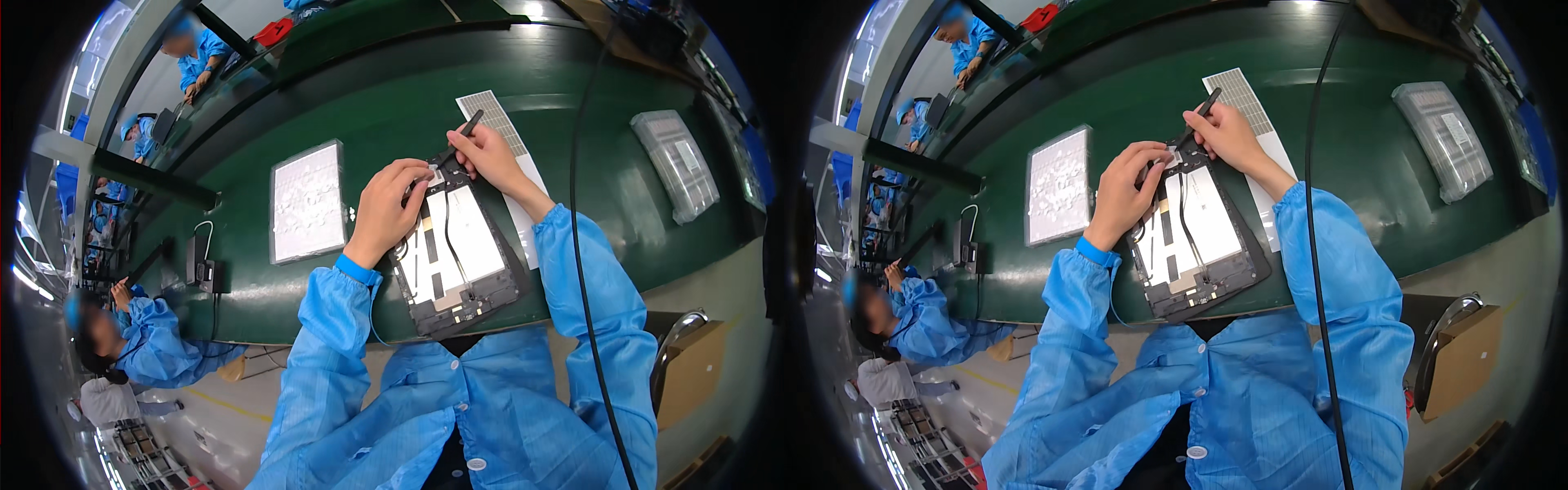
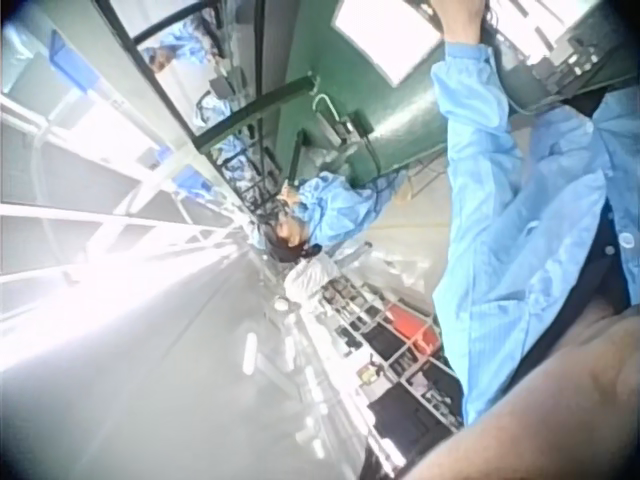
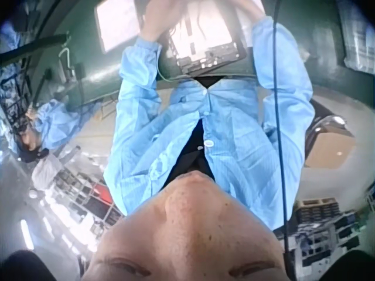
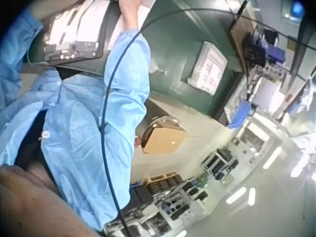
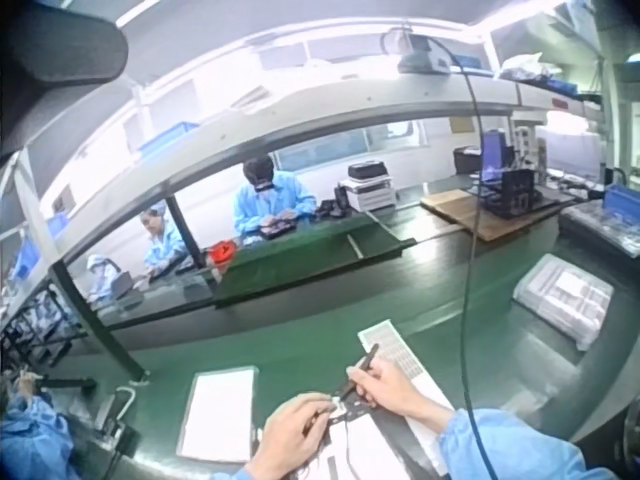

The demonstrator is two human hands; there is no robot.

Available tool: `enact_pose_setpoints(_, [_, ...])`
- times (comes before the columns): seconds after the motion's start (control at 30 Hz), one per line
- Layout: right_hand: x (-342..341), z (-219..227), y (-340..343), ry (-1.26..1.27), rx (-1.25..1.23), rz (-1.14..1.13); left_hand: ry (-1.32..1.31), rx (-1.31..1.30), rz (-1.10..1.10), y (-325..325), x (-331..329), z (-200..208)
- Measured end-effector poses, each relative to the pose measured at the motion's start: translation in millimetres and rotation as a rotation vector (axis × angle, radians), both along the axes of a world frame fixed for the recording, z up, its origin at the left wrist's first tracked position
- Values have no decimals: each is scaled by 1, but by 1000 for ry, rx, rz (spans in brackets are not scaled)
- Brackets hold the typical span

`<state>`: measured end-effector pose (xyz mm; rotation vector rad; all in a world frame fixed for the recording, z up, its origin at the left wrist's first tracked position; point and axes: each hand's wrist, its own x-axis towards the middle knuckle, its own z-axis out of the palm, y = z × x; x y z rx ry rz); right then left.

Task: Assembling internal components of a tablet device on an industrial production line.

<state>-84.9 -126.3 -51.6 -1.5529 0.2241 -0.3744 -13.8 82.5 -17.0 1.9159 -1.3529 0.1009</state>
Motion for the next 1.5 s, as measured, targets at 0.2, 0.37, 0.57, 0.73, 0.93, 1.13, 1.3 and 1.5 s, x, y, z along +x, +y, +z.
enact_pose_setpoints(0.2, [-1, 1, -1, -10, -48, 5, -57, -5, -12, 0, -1, 4])
enact_pose_setpoints(0.37, [-3, 1, -2, -18, -27, -5, -51, -1, -9, -1, -4, 0])
enact_pose_setpoints(0.57, [-2, 3, 2, -29, -36, 0, -78, 23, -5, 3, -3, 0])
enact_pose_setpoints(0.73, [-7, 1, 3, -55, -42, -4, -151, 54, -19, 1, -6, 3])
enact_pose_setpoints(0.93, [-16, 14, 12, -221, -498, -110, -258, 54, -35, 2, -5, 8])
enact_pose_setpoints(1.13, [-39, 34, 12, -196, -606, -228, -291, 39, -101, 3, -4, 4])
enact_pose_setpoints(1.3, [-76, 39, 35, -11, -837, -196, -92, -146, 12, 30, -12, -4])
enact_pose_setpoints(1.5, [-113, 12, 64, -29, -432, -142, 142, -313, -106, 31, -23, -18])
